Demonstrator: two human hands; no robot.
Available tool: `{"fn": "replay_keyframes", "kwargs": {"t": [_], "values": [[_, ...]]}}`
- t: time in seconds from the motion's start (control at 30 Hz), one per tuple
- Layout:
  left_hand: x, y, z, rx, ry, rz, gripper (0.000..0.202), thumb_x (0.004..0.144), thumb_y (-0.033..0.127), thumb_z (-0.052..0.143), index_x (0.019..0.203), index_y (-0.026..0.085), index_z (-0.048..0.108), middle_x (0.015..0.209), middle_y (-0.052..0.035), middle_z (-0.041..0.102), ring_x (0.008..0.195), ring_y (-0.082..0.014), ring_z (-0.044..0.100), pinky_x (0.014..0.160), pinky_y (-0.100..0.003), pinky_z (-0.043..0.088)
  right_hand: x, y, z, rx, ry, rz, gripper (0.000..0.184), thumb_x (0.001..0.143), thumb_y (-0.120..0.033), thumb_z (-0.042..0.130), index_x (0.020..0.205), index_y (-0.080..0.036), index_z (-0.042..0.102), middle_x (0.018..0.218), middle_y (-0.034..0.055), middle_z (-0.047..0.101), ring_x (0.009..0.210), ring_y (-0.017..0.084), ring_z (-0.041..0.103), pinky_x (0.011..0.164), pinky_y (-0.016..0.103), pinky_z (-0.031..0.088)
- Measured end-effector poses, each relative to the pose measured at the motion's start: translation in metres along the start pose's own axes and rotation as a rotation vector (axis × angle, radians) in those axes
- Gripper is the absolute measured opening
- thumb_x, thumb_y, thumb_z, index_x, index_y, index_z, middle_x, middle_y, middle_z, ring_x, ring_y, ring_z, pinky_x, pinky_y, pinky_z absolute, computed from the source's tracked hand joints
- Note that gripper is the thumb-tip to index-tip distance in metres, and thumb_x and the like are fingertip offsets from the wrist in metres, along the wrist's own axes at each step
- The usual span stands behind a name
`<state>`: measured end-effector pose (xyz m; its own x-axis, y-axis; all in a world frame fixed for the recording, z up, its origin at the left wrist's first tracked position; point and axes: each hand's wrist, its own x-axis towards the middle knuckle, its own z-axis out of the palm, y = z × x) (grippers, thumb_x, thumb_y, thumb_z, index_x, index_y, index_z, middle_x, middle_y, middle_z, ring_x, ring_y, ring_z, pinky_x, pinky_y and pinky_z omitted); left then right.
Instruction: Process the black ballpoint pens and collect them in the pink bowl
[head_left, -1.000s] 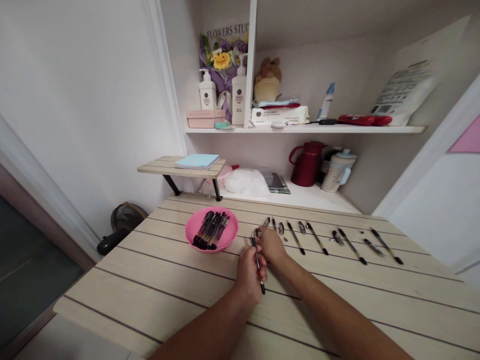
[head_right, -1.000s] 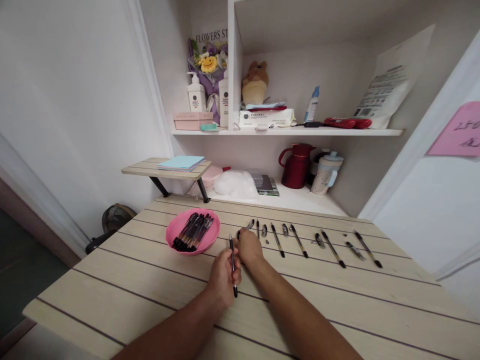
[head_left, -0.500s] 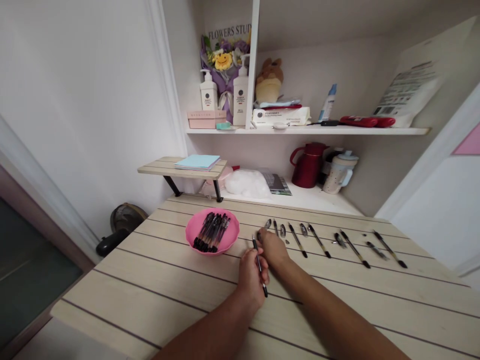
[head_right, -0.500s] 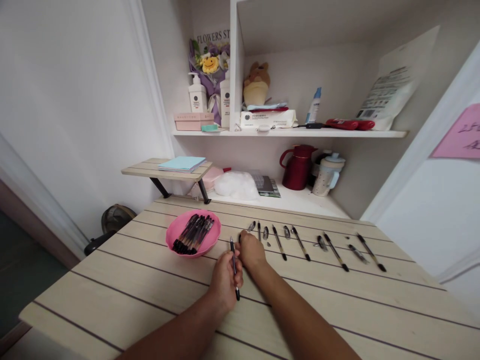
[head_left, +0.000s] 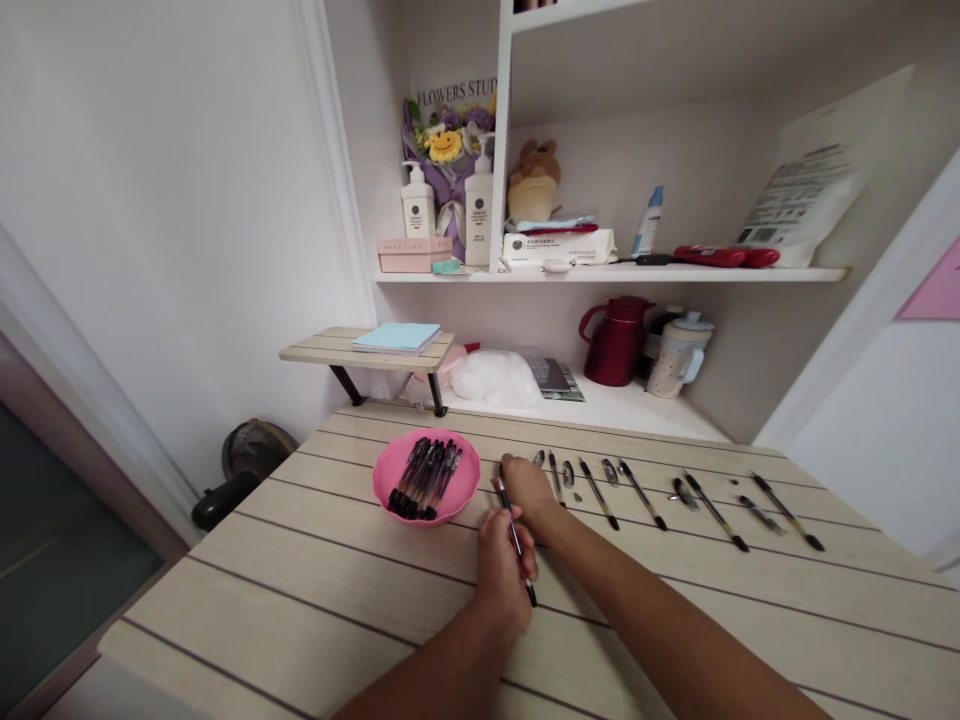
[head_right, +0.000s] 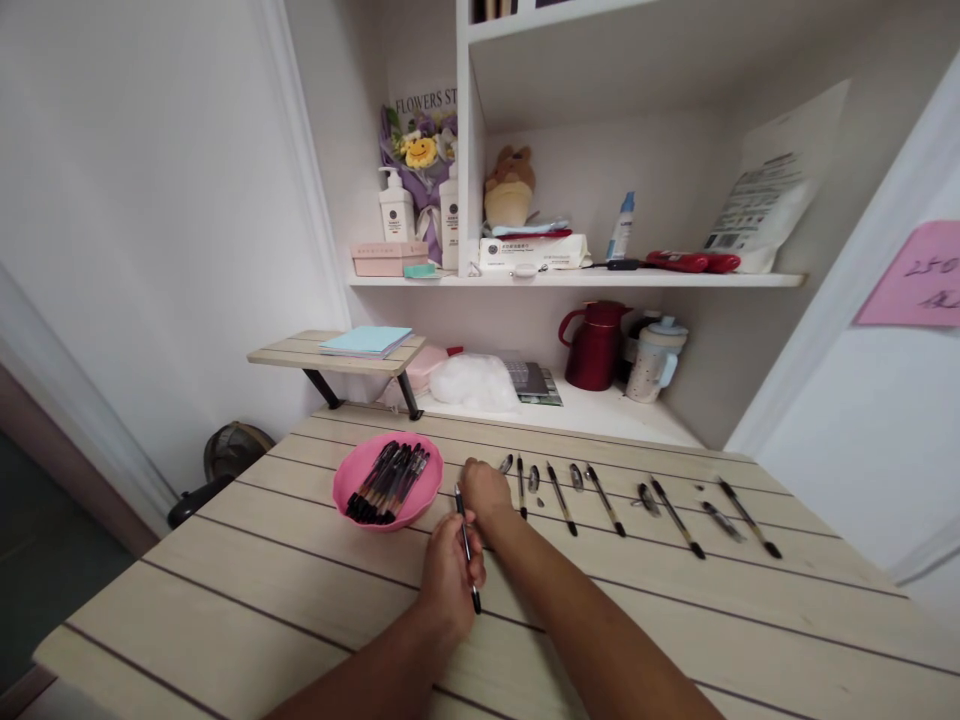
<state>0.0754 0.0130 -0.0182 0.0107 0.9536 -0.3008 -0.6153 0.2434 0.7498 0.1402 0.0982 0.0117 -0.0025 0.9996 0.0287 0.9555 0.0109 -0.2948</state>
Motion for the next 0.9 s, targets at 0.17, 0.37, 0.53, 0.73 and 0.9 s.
{"fn": "replay_keyframes", "kwargs": {"t": [0.17, 0.37, 0.53, 0.73, 0.9], "values": [[0.001, 0.001, -0.001, 0.002, 0.005, 0.003, 0.030, 0.066, 0.043, 0.054, 0.082, 0.017, 0.052, 0.050, 0.0060, 0.047, 0.030, -0.0033, 0.030, 0.035, -0.017, 0.022, 0.007, -0.007, 0.004, 0.081, 0.006, -0.013, 0.021, 0.079, -0.026, 0.056, 0.094, -0.012, 0.056, 0.092, 0.0160, 0.066, 0.091, 0.024, 0.062, 0.073, 0.030, 0.041], [-0.001, 0.002, -0.001, 0.016, -0.027, -0.002, 0.029, 0.069, 0.042, 0.052, 0.084, 0.018, 0.051, 0.051, 0.0055, 0.048, 0.031, -0.0037, 0.032, 0.035, -0.017, 0.022, -0.002, 0.014, -0.010, 0.284, 0.082, 0.059, 0.024, 0.085, -0.028, 0.039, 0.084, -0.013, 0.058, 0.089, 0.0150, 0.066, 0.083, 0.019, 0.062, 0.067, 0.026, 0.040], [-0.003, -0.002, 0.002, 0.072, -0.097, -0.015, 0.029, 0.069, 0.044, 0.053, 0.080, 0.018, 0.049, 0.051, 0.0051, 0.049, 0.030, -0.0034, 0.032, 0.033, -0.016, 0.019, -0.041, 0.030, -0.014, 0.669, 0.033, 0.084, 0.046, 0.088, -0.045, 0.021, 0.075, -0.016, 0.054, 0.065, 0.0050, 0.064, 0.054, 0.013, 0.060, 0.050, 0.023, 0.042], [-0.005, -0.009, 0.003, 0.191, -0.214, -0.040, 0.032, 0.071, 0.048, 0.054, 0.076, 0.017, 0.049, 0.048, 0.0050, 0.049, 0.027, -0.0030, 0.032, 0.030, -0.016, 0.018, -0.077, 0.020, 0.001, 1.468, -0.043, 0.199, 0.040, 0.067, -0.058, 0.056, 0.066, -0.020, 0.044, 0.036, -0.0097, 0.041, 0.022, 0.008, 0.034, 0.025, 0.019, 0.024], [-0.008, -0.008, 0.000, 0.261, -0.296, -0.083, 0.038, 0.070, 0.052, 0.056, 0.082, 0.017, 0.052, 0.047, 0.0048, 0.051, 0.025, -0.0030, 0.032, 0.028, -0.015, 0.019, -0.082, 0.018, 0.008, 1.584, -0.021, 0.281, 0.036, 0.065, -0.054, 0.060, 0.066, -0.021, 0.045, 0.031, -0.0088, 0.042, 0.018, 0.009, 0.030, 0.019, 0.020, 0.022]]}}
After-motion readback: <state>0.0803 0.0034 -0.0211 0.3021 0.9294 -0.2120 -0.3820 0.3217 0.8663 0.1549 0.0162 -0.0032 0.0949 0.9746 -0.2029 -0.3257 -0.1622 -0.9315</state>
